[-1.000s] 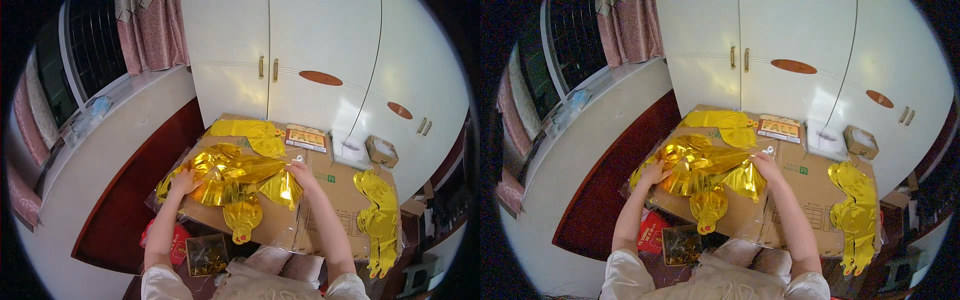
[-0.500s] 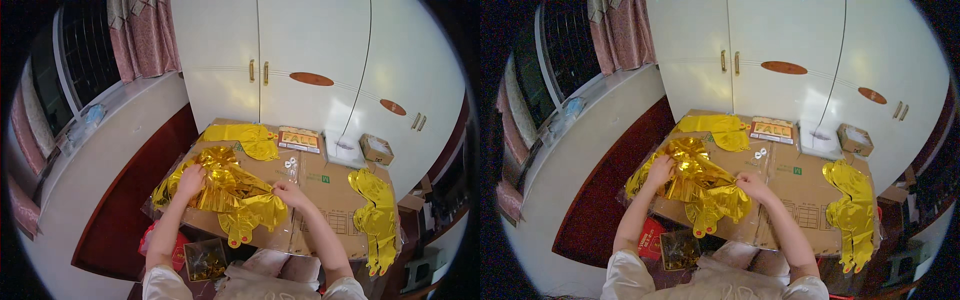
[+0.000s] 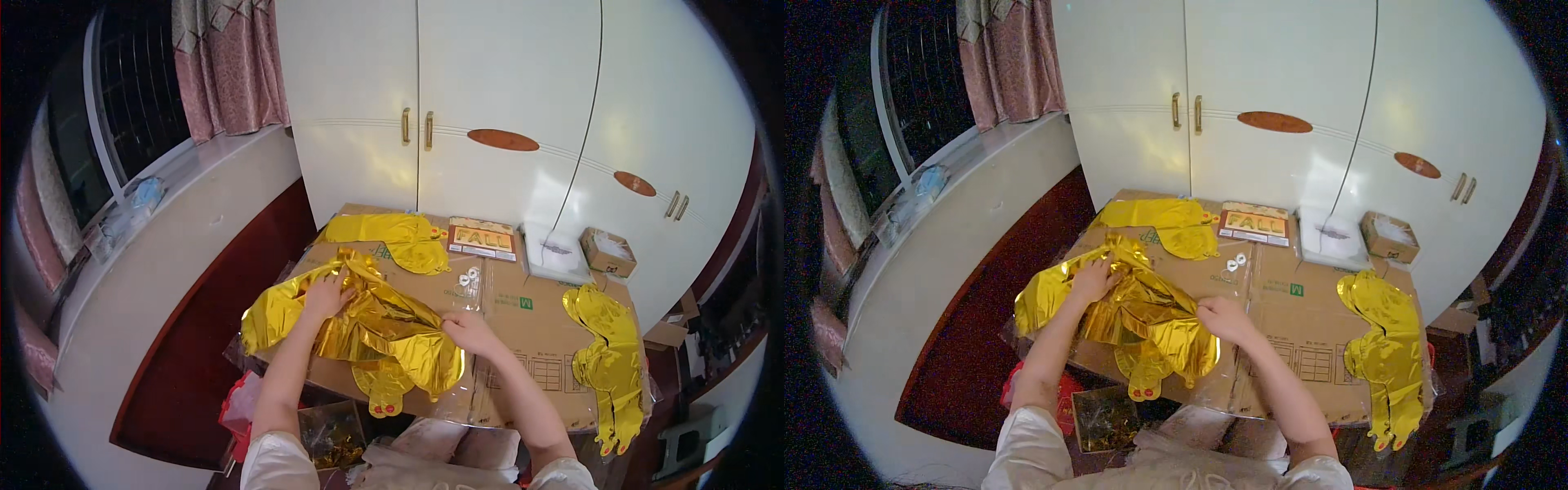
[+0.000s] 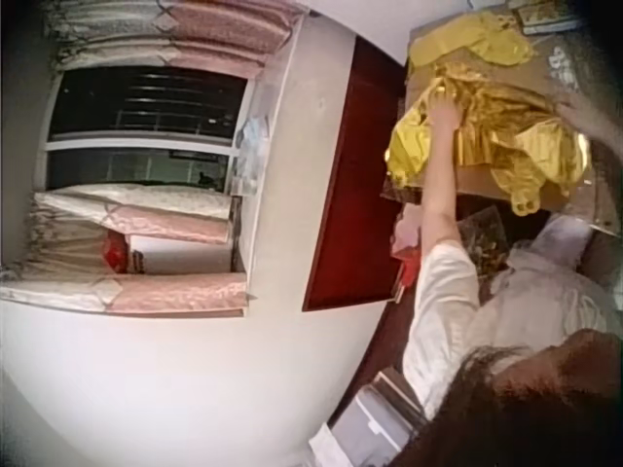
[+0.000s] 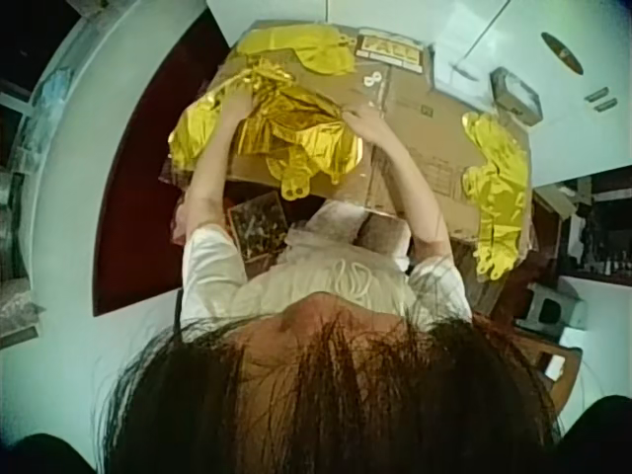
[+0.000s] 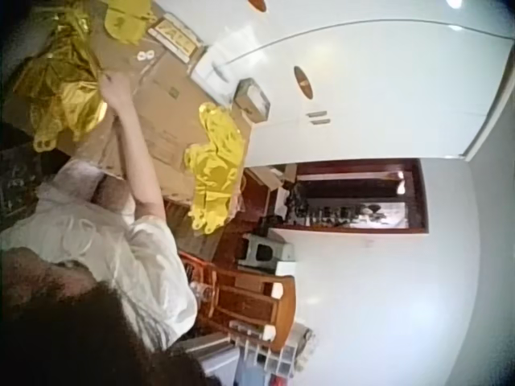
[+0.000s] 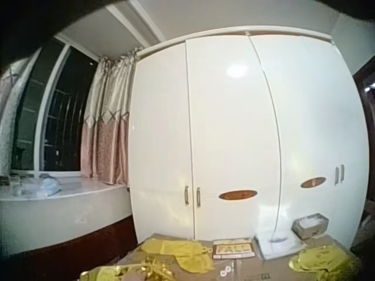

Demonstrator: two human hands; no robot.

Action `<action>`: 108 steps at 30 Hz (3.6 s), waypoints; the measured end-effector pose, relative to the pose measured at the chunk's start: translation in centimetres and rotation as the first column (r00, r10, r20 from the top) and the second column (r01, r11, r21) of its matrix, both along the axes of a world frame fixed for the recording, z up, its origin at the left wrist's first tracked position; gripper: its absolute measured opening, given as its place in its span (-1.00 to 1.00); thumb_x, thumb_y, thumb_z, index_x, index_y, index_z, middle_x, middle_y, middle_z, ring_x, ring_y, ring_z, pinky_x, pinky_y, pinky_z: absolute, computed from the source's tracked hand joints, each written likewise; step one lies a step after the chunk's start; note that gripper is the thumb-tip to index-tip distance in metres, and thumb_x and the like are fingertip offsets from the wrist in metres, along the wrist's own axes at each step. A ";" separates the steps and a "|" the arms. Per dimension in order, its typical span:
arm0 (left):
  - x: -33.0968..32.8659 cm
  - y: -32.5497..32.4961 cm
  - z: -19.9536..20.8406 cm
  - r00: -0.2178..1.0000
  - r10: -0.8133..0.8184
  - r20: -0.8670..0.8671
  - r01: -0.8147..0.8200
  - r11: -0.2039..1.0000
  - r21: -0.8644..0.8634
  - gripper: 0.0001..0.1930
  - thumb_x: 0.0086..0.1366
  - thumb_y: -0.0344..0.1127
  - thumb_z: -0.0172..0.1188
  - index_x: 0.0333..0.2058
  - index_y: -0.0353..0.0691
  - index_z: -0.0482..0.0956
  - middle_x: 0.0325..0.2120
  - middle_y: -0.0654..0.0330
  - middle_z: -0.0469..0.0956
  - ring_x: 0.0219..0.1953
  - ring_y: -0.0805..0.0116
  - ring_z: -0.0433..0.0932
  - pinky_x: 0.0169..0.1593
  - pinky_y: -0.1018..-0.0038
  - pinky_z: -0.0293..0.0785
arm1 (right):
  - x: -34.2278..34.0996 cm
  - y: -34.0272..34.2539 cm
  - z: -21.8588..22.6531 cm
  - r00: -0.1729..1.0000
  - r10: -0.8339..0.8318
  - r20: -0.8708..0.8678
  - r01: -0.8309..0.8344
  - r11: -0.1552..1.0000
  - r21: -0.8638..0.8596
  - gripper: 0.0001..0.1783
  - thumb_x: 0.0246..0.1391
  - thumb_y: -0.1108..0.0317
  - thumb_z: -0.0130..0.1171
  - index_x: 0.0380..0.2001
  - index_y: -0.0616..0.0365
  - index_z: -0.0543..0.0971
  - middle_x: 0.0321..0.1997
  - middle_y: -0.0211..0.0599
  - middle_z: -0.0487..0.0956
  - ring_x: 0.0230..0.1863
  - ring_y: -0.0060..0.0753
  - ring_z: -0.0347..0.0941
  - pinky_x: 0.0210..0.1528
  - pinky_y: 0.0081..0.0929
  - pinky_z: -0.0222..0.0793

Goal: The recorder is organizing, checking, and packaging gold foil balloons into plastic sleeves and cardboard boxes.

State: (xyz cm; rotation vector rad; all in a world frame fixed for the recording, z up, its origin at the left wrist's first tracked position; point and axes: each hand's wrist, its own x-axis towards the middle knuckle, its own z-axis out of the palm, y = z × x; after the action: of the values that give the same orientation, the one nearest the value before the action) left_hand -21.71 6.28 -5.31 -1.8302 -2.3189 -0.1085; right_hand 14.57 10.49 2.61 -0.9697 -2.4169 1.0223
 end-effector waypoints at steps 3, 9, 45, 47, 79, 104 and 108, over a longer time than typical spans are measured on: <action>-0.7 0.0 -0.4 0.998 0.062 0.011 -0.062 0.996 0.056 -0.33 0.33 0.20 -0.10 0.30 -0.02 0.17 -0.03 0.02 0.42 0.04 0.03 0.39 0.04 0.12 0.40 | 1.7 0.4 -0.6 0.993 -0.093 -0.079 0.086 0.993 -0.087 -0.68 0.06 0.22 -0.06 -0.43 0.27 0.53 -0.48 0.01 0.54 -0.42 -0.12 0.48 -0.29 -0.25 0.36; -1.3 -0.2 -1.3 0.982 0.143 0.125 -0.140 0.990 -0.031 -0.30 0.32 0.28 -0.18 0.34 0.09 0.10 0.30 0.05 0.12 0.35 -0.01 0.02 0.31 -0.09 -0.09 | 8.9 1.1 -4.1 0.953 -0.283 -0.105 0.250 0.935 -0.252 -0.68 0.06 0.23 -0.04 -0.45 0.32 0.52 -0.58 -0.29 0.47 -0.48 -0.47 0.36 -0.38 -0.39 0.30; 11.7 2.0 4.4 0.913 -0.301 0.275 0.284 0.953 0.103 -0.47 0.17 -0.08 0.21 0.02 -0.32 0.42 0.03 -0.07 0.43 0.11 -0.06 0.36 0.15 0.12 0.29 | 29.9 -2.9 -2.2 0.669 -0.717 0.197 0.687 0.698 0.204 -0.68 0.06 0.16 0.11 -0.38 0.23 0.62 -0.42 0.02 0.60 -0.31 0.08 0.54 -0.24 -0.17 0.45; 15.6 3.7 3.0 0.807 -0.446 0.388 0.424 0.894 0.146 -0.49 0.15 -0.06 0.22 -0.03 -0.31 0.47 0.00 -0.06 0.45 0.09 -0.06 0.38 0.14 0.17 0.31 | 29.0 -3.0 -1.4 0.704 -0.700 0.123 0.685 0.714 0.146 -0.72 0.07 0.19 0.12 -0.38 0.21 0.62 -0.42 0.00 0.60 -0.32 0.06 0.54 -0.25 -0.19 0.45; 31.3 10.5 2.0 0.785 -0.578 0.223 0.617 0.758 -0.211 -0.26 0.20 0.25 0.06 0.19 -0.19 0.32 0.25 -0.01 0.21 0.33 -0.05 0.10 0.28 -0.11 0.00 | 29.3 -5.3 -5.3 0.604 -0.760 0.238 0.649 0.643 0.406 -0.62 0.02 0.12 0.22 -0.09 -0.01 0.55 -0.25 -0.08 0.60 -0.19 0.02 0.53 -0.18 -0.12 0.46; 45.4 7.5 3.2 0.272 -0.915 0.299 0.935 0.324 0.142 -0.47 0.20 -0.05 0.18 0.08 -0.22 0.42 0.06 0.04 0.43 0.16 0.04 0.33 0.19 0.15 0.25 | 36.7 -2.4 -6.6 0.642 -0.766 0.032 0.704 0.605 0.372 -0.72 -0.05 0.43 0.17 -0.19 0.18 0.57 -0.32 0.02 0.60 -0.24 0.08 0.54 -0.21 -0.14 0.46; 48.6 7.6 2.1 0.257 -0.915 0.311 0.923 0.328 0.200 -0.45 0.21 -0.11 0.19 0.13 -0.22 0.35 0.03 0.02 0.45 0.11 0.02 0.36 0.17 0.17 0.28 | 37.8 -1.9 -6.5 0.597 -0.801 -0.035 0.769 0.559 0.311 -0.69 -0.09 0.36 0.29 -0.22 0.21 0.57 -0.34 0.01 0.61 -0.28 0.02 0.56 -0.22 -0.23 0.46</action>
State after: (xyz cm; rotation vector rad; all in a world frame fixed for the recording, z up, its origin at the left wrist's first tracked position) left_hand 26.94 13.88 -3.25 -3.1458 -0.9405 -0.6375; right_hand 52.35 8.61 -3.93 -1.7770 -1.7412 0.2526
